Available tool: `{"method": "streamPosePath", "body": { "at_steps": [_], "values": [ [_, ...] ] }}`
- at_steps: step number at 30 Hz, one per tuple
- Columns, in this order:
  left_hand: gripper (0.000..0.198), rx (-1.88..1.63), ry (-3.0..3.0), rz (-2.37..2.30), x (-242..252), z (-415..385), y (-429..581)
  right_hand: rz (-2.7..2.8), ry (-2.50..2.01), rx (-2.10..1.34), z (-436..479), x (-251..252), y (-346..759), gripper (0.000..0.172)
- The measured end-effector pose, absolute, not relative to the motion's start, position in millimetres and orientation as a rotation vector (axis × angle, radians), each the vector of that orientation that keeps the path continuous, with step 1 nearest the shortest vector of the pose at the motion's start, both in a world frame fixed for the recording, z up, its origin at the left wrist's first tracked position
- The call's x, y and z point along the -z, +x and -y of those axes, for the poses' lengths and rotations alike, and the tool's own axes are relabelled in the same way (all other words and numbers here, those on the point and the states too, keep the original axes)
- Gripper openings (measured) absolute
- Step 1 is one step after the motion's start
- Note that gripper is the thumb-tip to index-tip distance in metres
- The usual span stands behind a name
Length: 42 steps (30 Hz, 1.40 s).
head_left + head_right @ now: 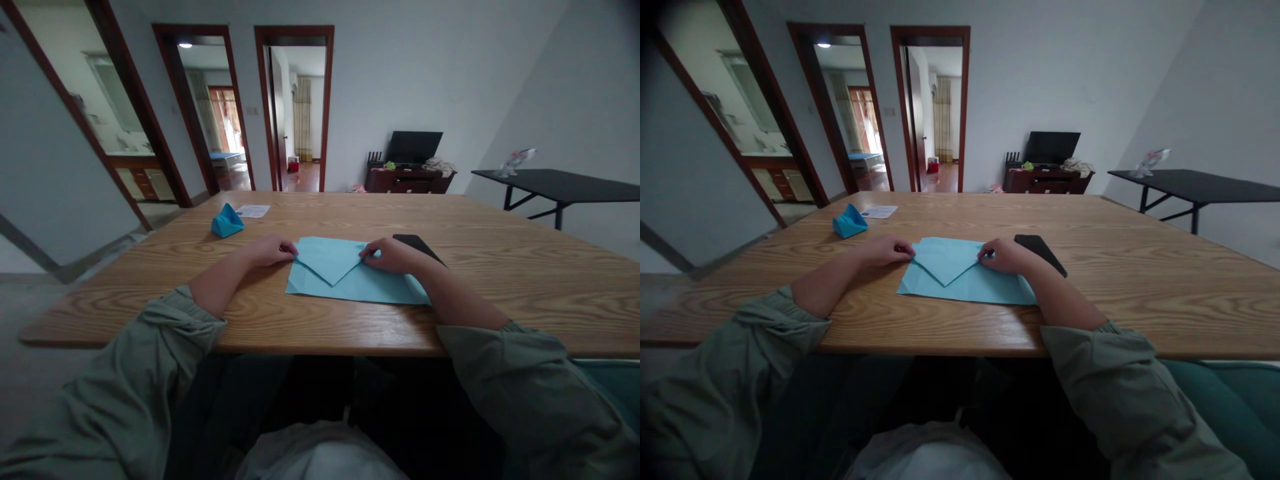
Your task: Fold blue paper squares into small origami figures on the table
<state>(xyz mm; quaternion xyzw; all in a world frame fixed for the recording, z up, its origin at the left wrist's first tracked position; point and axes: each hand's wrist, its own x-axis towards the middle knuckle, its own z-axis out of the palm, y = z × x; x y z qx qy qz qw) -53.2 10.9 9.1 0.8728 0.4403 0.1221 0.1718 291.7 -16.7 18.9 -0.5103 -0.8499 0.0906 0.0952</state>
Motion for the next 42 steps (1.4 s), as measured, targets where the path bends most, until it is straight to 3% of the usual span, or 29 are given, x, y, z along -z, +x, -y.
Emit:
{"method": "streamPosePath", "body": {
  "at_steps": [10,28,32,37,42],
  "values": [
    [0.031,-0.395,2.492,-1.27,-9.7,-9.0,-47.1,2.457,-1.461,-0.365,16.5,-20.8,291.2,0.023],
    [0.02,-0.432,2.633,-1.386,-1.4,-8.9,-31.8,2.459,-1.547,-0.181,6.3,-9.3,281.9,0.019],
    [0.017,-0.456,2.811,-1.484,-3.2,1.6,-26.7,2.434,-1.58,-0.002,17.0,-7.5,273.6,0.026],
    [0.028,-0.29,2.986,-1.686,-4.7,22.1,-11.2,2.446,-1.708,0.453,39.8,-11.8,255.4,0.026],
    [0.049,-0.069,2.923,-1.762,-0.9,33.0,1.4,2.504,-1.79,0.548,48.9,-12.4,247.2,0.037]
  ]
}}
